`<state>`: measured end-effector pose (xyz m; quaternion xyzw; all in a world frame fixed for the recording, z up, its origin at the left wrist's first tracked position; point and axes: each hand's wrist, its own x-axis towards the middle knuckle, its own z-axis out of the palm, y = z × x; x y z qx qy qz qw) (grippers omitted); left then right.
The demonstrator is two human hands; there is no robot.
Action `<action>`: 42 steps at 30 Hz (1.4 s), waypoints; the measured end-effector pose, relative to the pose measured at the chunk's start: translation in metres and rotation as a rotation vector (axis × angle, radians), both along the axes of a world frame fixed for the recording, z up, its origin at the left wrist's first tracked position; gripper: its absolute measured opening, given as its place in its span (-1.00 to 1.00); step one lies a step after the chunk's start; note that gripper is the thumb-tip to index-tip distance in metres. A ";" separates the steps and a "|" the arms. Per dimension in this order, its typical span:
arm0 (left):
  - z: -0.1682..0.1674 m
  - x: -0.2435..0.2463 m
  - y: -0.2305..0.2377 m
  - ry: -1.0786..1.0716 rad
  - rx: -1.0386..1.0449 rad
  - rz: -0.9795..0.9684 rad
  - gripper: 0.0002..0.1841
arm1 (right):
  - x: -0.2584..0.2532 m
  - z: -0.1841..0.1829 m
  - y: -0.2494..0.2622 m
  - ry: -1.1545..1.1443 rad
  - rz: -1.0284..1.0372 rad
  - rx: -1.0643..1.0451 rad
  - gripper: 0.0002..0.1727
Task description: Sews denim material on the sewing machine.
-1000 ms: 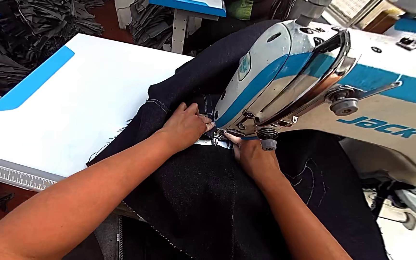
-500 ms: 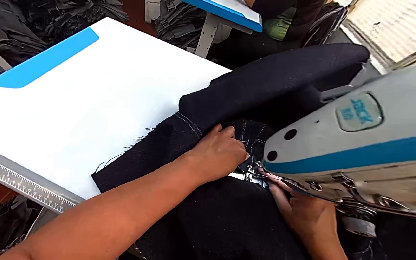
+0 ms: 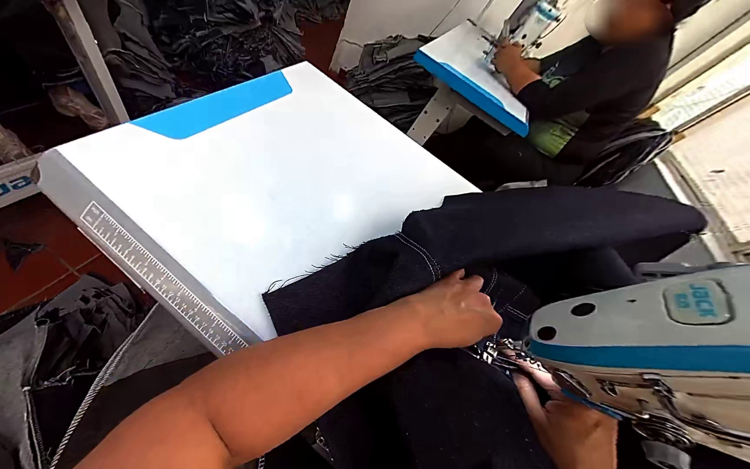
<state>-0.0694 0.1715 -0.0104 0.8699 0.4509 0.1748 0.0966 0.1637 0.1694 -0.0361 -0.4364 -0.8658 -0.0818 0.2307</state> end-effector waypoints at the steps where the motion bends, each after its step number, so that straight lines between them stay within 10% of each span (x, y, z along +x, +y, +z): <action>1: -0.001 -0.001 0.000 0.031 0.009 -0.029 -0.78 | -0.001 0.002 -0.002 -0.031 0.007 -0.019 -0.65; 9: 0.041 0.031 -0.117 0.373 -0.363 -0.456 -0.66 | 0.010 0.036 -0.088 -0.264 0.461 -0.400 -0.66; 12: 0.056 0.068 -0.160 0.645 -0.603 -0.483 -0.59 | -0.013 0.080 -0.116 -0.853 0.406 -1.018 -0.61; 17: 0.090 0.084 -0.168 0.877 -0.615 -0.262 -0.59 | -0.035 0.116 -0.147 -1.293 0.059 -1.093 -0.70; 21: 0.146 0.045 -0.159 0.588 -0.450 0.141 -0.37 | -0.004 0.164 -0.136 -0.876 -0.302 -0.758 -0.40; 25: 0.129 0.037 -0.141 0.557 -0.452 0.380 -0.16 | 0.023 0.123 -0.109 -0.595 -0.418 -0.579 -0.07; 30: 0.076 0.051 -0.110 0.668 -0.636 0.214 -0.03 | -0.029 0.081 -0.130 -0.653 -0.413 -0.640 -0.38; 34: 0.064 0.044 -0.064 0.278 -0.690 0.097 -0.23 | -0.028 0.054 -0.100 -0.424 -0.191 -0.366 -0.73; 37: 0.038 0.047 -0.061 0.135 -0.557 0.218 -0.59 | -0.019 0.040 -0.058 -0.278 -0.192 -0.525 -0.65; 42: 0.038 0.043 -0.054 0.158 -0.699 0.184 -0.46 | -0.016 0.040 -0.052 -0.200 -0.231 -0.399 -0.69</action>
